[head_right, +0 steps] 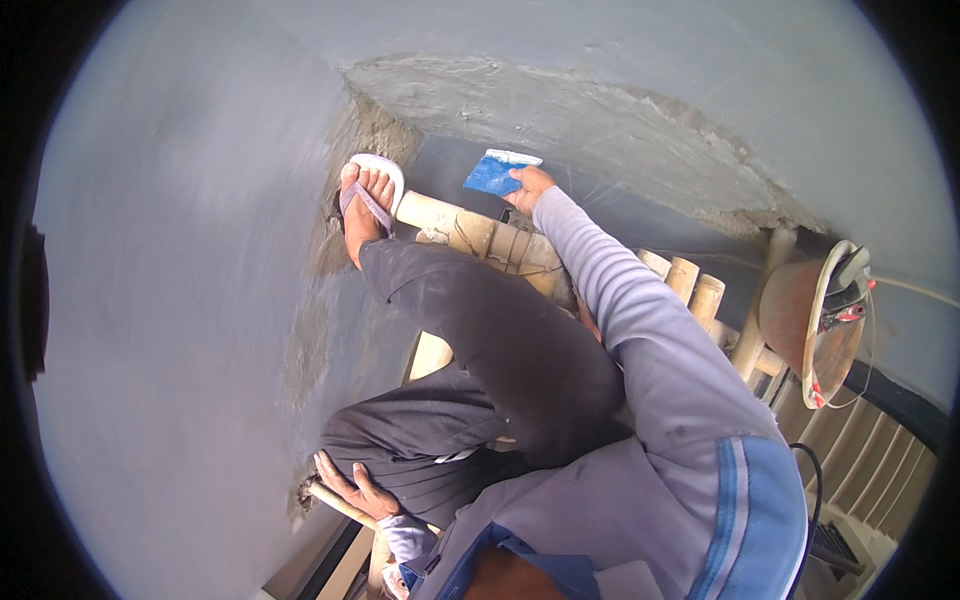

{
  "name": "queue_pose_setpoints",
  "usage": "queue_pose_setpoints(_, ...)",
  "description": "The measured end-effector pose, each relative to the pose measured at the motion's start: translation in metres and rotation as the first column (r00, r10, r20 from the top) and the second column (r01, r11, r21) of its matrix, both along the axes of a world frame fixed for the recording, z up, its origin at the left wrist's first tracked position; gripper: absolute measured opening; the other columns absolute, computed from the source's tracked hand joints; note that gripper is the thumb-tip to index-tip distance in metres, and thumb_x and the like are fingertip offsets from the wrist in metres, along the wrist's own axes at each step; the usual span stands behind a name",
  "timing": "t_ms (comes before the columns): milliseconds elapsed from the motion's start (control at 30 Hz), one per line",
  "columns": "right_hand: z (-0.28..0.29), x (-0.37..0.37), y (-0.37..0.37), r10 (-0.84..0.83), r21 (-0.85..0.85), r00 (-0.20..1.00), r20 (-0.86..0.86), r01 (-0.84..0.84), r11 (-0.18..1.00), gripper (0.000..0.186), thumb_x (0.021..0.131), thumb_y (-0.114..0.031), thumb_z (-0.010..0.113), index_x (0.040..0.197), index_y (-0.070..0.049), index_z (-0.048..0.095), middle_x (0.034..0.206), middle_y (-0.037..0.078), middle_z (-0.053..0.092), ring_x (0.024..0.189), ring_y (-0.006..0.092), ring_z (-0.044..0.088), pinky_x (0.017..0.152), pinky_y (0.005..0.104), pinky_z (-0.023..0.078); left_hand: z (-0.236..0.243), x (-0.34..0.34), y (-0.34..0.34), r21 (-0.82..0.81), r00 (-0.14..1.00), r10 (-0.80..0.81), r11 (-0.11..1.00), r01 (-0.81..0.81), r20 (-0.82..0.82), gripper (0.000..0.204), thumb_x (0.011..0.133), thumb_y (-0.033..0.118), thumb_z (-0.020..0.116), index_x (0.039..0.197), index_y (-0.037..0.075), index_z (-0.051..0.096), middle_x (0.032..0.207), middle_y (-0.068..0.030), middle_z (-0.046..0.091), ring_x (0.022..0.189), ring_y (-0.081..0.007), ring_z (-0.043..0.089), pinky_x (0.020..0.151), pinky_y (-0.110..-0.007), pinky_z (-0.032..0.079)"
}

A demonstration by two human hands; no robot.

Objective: The person applies plaster to a wall using a trowel and a hawk. They repeatedly scoop plaster from a bucket, transfer it to the hawk, and smooth it onto the wall surface while standing on a bamboo scaffold.

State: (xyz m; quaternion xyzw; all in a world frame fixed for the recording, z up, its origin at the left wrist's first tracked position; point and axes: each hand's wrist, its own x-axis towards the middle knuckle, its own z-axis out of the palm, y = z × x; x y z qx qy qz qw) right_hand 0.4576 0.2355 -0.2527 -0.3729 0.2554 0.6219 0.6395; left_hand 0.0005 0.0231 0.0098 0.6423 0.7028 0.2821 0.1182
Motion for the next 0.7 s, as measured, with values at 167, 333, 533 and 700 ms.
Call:
queue_pose_setpoints(167, 0.016, 0.009, 0.001, -0.064, -0.024, 0.997, 0.041, 0.065, 0.998, 0.027, 0.09, 0.0, 0.045, 0.117, 0.002, 0.041, 0.116, 0.019, 0.052, 0.105, 0.0329, 0.057, 0.092, 0.0508, 0.046, 0.002, 0.004, -0.002, -0.004, 1.0, 0.018, 1.0, -0.018, -0.023, 0.051, 0.084, 0.013, 0.046, 0.133, -0.001, 0.04, 0.14, -0.0212, 0.034, 0.13, -0.0322, 0.03, 0.109, -0.043, 0.017)
queue_pose_setpoints(333, 0.048, 0.013, -0.013, -0.126, 0.072, 0.991, 0.042, 0.123, 0.99, 0.027, 0.09, 0.0, 0.047, 0.117, 0.002, 0.042, 0.115, 0.016, 0.053, 0.104, 0.03, 0.057, 0.092, 0.0489, 0.047, 0.0, 0.0, -0.003, 0.0, 0.999, 0.0, 1.0, 0.0, -0.046, 0.052, 0.084, 0.014, 0.047, 0.133, -0.001, 0.04, 0.14, -0.0206, 0.035, 0.131, -0.0316, 0.029, 0.109, -0.042, 0.017)
queue_pose_setpoints(533, 0.138, 0.01, -0.05, -0.12, 0.216, 0.97, 0.212, 0.073, 0.974, 0.028, 0.089, 0.0, 0.051, 0.115, 0.001, 0.044, 0.115, 0.014, 0.054, 0.104, 0.0269, 0.057, 0.095, 0.0466, 0.045, -0.007, -0.005, -0.004, 0.006, 1.0, 0.011, 1.0, -0.011, -0.003, 0.052, 0.086, 0.016, 0.049, 0.135, 0.002, 0.039, 0.142, -0.0187, 0.033, 0.133, -0.0288, 0.027, 0.11, -0.04, 0.016)
queue_pose_setpoints(700, 0.225, -0.002, -0.098, -0.174, 0.582, 0.924, 0.341, -0.062, 0.811, 0.031, 0.089, -0.002, 0.051, 0.118, -0.001, 0.043, 0.114, 0.015, 0.054, 0.108, 0.0257, 0.055, 0.095, 0.0464, 0.043, -0.006, -0.004, -0.003, 0.012, 1.0, 0.009, 1.0, -0.009, -0.003, 0.052, 0.083, 0.014, 0.05, 0.133, 0.002, 0.042, 0.142, -0.0194, 0.031, 0.132, -0.0323, 0.027, 0.109, -0.045, 0.016)
